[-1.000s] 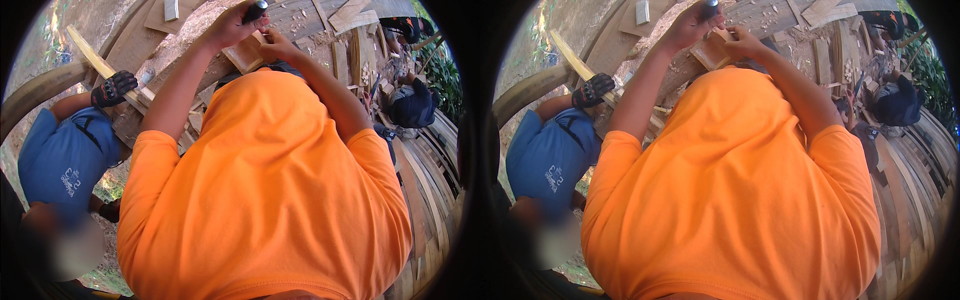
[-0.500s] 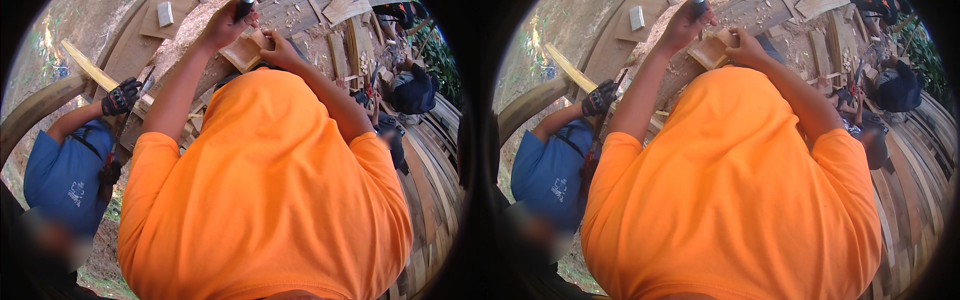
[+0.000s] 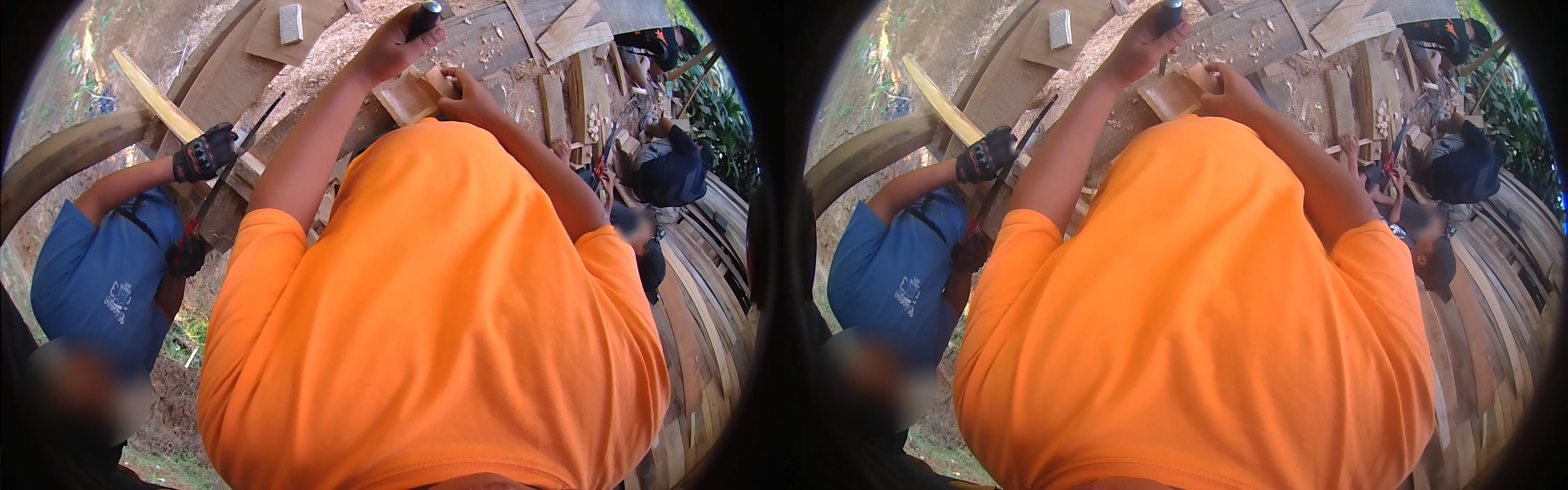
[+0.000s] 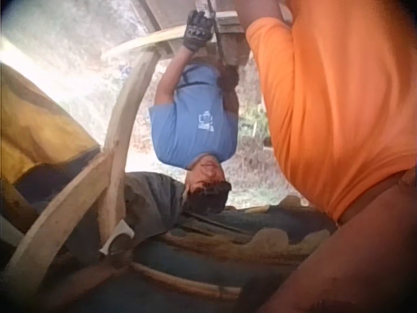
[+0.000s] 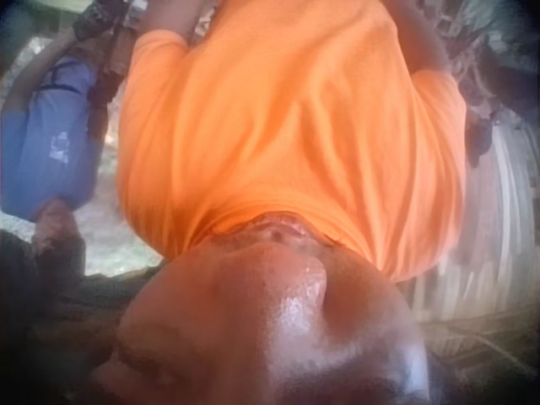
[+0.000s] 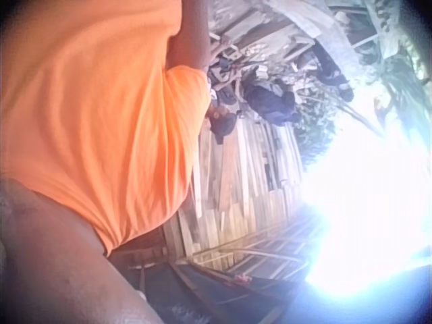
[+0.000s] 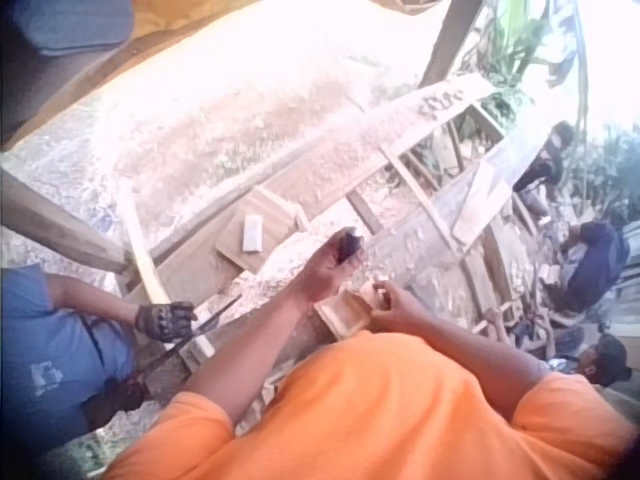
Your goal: The person carves a small wooden block using a chisel, removing shavings while holding the wood by hand and with the help of an assistant.
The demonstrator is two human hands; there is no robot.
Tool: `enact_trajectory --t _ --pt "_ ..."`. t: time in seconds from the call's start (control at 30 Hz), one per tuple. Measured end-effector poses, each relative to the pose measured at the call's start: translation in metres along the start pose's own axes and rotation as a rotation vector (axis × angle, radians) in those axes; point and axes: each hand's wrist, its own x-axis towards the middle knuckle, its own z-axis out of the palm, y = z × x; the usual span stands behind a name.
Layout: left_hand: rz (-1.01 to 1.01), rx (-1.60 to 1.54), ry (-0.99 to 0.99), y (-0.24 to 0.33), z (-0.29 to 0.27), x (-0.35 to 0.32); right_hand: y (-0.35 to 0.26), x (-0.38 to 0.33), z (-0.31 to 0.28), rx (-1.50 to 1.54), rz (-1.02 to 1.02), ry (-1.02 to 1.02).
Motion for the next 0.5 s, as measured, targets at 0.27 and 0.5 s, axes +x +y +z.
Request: enact_trajectory --t 0.27,0.5 --pt "0.071 0.201 0.046 -0.001 0.01 -0.001 -0.023 -0.023 -0.051 0.434 -0.113 0.263" --pt "0.1 0.239 0.08 0.007 0.016 -0.005 -0.176 -0.065 -0.101 0.177 -0.555 0.469"
